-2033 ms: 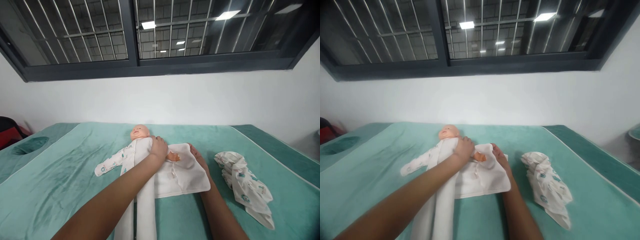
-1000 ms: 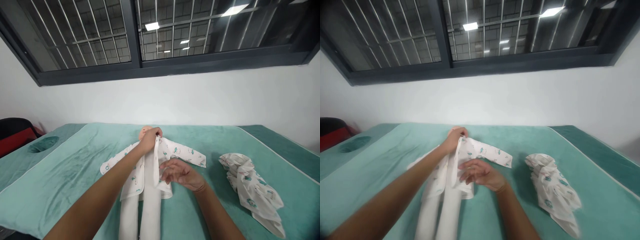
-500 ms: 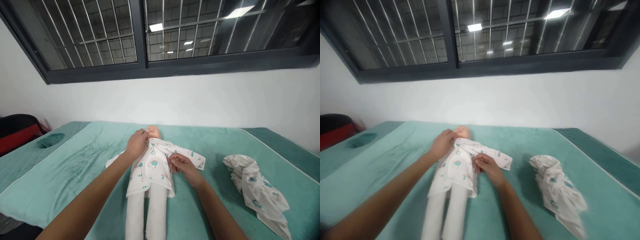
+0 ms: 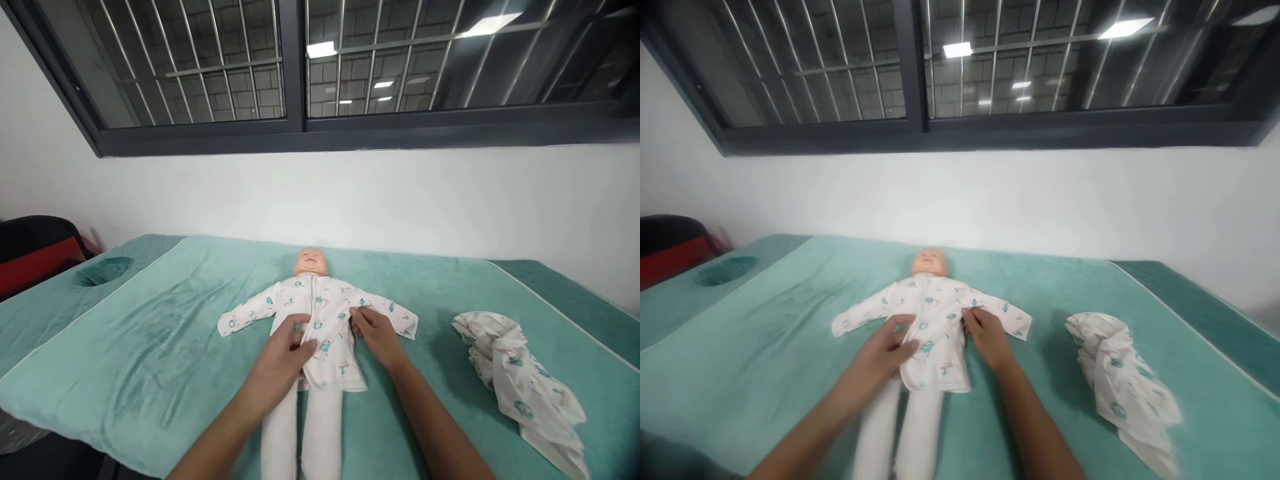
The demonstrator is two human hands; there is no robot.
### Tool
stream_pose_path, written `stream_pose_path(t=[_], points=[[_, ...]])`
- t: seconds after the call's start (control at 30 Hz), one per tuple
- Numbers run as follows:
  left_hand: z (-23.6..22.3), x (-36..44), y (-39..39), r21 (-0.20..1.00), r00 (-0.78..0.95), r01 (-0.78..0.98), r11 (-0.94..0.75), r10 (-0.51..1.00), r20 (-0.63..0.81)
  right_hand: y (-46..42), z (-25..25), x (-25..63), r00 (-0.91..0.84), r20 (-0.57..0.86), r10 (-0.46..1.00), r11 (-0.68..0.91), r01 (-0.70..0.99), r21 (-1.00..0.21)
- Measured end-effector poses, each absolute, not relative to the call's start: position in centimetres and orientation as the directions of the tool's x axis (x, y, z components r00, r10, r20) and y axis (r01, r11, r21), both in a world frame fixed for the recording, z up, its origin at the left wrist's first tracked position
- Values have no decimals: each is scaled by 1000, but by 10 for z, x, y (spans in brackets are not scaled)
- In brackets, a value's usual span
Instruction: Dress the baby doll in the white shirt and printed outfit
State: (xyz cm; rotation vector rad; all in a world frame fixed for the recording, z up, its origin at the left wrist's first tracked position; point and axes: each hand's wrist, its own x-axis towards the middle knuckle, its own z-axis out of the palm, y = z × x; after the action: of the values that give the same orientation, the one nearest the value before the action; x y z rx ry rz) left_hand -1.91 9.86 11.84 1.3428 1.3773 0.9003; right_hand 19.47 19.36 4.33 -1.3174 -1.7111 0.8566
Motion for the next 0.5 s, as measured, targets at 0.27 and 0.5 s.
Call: stream_pose_path(t=[0.27, 0.5], points=[[100, -57, 98, 911, -92, 406, 71, 995, -37, 196, 46, 193, -86, 222, 971, 237, 467, -852], [57, -102, 141, 892, -169, 442, 98, 985, -25, 192, 43, 191, -236, 85, 968, 172, 378, -910]])
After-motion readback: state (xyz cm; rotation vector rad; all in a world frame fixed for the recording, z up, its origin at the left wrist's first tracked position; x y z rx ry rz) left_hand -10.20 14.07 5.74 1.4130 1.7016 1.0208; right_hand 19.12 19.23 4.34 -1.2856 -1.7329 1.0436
